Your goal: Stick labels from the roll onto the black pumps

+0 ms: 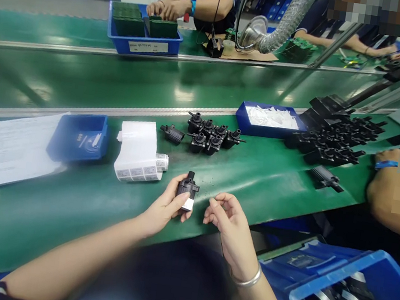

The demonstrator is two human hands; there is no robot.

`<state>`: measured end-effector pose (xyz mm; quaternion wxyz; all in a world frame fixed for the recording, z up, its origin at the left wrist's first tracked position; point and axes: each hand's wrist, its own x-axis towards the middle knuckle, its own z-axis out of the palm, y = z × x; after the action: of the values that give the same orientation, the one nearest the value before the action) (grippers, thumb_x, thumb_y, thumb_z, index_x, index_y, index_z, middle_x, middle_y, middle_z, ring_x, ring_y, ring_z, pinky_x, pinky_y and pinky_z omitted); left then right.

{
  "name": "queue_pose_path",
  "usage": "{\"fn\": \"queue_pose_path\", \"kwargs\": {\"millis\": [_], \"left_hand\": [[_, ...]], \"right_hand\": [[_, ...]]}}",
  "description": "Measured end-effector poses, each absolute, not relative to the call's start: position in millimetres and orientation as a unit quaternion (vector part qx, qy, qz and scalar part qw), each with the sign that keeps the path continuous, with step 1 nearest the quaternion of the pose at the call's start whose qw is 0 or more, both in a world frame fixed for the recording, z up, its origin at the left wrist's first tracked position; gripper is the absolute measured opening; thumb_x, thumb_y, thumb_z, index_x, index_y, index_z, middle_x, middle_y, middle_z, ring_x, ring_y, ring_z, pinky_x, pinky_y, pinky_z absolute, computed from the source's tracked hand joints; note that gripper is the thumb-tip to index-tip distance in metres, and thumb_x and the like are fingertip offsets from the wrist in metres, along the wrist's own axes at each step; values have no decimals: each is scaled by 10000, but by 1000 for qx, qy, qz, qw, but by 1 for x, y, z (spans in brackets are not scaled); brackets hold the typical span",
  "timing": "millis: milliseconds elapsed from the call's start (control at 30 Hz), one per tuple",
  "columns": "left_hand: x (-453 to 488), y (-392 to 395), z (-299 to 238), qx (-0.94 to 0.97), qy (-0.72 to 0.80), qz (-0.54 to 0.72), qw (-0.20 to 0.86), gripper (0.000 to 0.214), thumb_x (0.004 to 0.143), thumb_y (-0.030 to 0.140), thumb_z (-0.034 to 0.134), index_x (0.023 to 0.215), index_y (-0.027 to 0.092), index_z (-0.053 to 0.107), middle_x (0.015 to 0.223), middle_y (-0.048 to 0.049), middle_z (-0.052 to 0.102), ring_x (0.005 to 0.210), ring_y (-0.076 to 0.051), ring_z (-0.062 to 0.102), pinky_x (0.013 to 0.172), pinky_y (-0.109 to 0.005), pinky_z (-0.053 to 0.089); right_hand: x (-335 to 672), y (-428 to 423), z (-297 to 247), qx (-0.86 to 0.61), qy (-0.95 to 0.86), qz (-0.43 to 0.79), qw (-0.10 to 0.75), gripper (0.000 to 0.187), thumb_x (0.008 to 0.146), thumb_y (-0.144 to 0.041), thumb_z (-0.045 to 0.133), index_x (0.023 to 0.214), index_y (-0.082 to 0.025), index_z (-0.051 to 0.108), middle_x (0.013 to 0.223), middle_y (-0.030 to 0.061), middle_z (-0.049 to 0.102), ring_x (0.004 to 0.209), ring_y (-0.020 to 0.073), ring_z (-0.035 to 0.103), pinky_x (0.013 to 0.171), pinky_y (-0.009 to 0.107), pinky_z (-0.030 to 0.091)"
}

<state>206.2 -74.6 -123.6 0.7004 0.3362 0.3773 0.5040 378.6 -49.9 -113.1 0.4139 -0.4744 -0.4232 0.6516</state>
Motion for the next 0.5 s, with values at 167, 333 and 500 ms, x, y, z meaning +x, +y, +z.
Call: {"fn": "queue_pose_path", "kwargs": {"millis": [167,333,500], "left_hand": [[211,-73,-122,322,408,500,693,608,809,358,678,1272,226,307,790,33,515,493,-64,461,473,-220,344],[209,-74,-122,337,433,505,666,662,737,318,754,1255,233,351,800,37,516,500,-49,419,471,-206,344],[206,-72,-125,355,379,492,698,684,895,530,521,1408,225,187,822,4,530,614,-99,503,618,-263,428]], "right_hand": [[376,-56,-121,-448,-422,689,383,191,885,-358,644,949,-219,530,713,-29,578,626,118,551,634,262,458],[364,-60,-124,-448,-441,670,394,207,882,-378,640,1000,-238,545,760,-17,579,676,136,559,674,284,471],[349,-60,-123,-461,-444,638,428,403,848,-475,640,1169,-264,519,1102,64,596,796,184,598,686,332,520]]}}
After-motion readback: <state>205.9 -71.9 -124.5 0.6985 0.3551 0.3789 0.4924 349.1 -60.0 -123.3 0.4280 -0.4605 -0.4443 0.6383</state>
